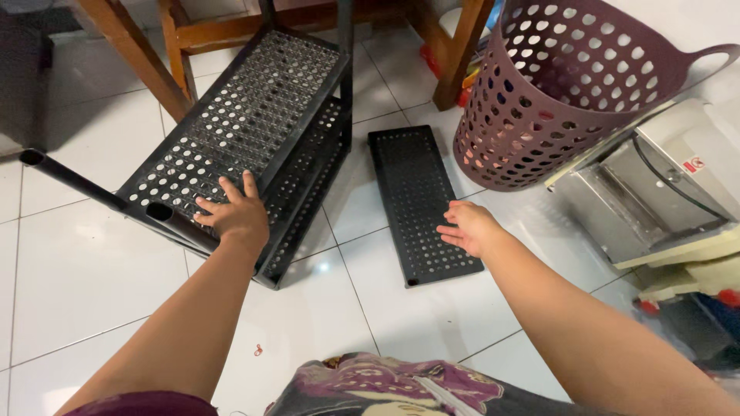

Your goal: The person assembles a black plastic stool by inserting cylindrical legs into the perforated seat panels. They repeatedly insert and remove legs, reposition the panels, and adjust the components on the tiled floor.

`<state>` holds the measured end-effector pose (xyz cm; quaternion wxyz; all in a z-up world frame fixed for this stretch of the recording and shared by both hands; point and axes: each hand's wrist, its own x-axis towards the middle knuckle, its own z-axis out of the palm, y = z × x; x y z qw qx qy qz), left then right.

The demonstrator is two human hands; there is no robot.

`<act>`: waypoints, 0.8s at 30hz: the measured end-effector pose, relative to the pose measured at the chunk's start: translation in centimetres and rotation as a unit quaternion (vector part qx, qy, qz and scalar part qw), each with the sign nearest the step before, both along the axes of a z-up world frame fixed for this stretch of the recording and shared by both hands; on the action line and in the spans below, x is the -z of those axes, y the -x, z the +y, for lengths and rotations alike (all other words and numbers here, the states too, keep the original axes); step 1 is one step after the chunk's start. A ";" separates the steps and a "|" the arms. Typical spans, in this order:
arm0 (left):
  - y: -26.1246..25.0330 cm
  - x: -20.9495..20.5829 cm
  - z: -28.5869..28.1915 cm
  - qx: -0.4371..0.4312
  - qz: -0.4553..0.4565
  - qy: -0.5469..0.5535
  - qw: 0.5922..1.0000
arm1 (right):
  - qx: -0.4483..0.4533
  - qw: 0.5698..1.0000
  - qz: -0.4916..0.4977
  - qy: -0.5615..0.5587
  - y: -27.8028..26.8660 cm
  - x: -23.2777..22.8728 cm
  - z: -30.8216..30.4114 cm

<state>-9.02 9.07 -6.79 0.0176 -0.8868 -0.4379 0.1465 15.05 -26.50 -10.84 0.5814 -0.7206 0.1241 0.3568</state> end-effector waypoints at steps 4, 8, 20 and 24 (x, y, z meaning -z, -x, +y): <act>4.6 0.0 0.6 0.043 0.010 -0.011 0.999 | -0.048 0.996 -0.065 0.031 0.1 -2.8 4.3; 12.0 0.2 1.6 0.092 -0.035 -0.052 0.994 | -0.104 0.981 -0.152 0.057 0.6 -5.8 8.8; 15.0 -1.8 -0.7 -0.031 -0.134 -0.051 0.989 | -0.267 0.909 -0.312 0.073 2.5 -9.8 18.3; 7.3 -2.9 -3.7 0.112 -0.230 0.021 0.966 | -0.257 0.877 -0.391 0.108 2.3 -9.5 18.0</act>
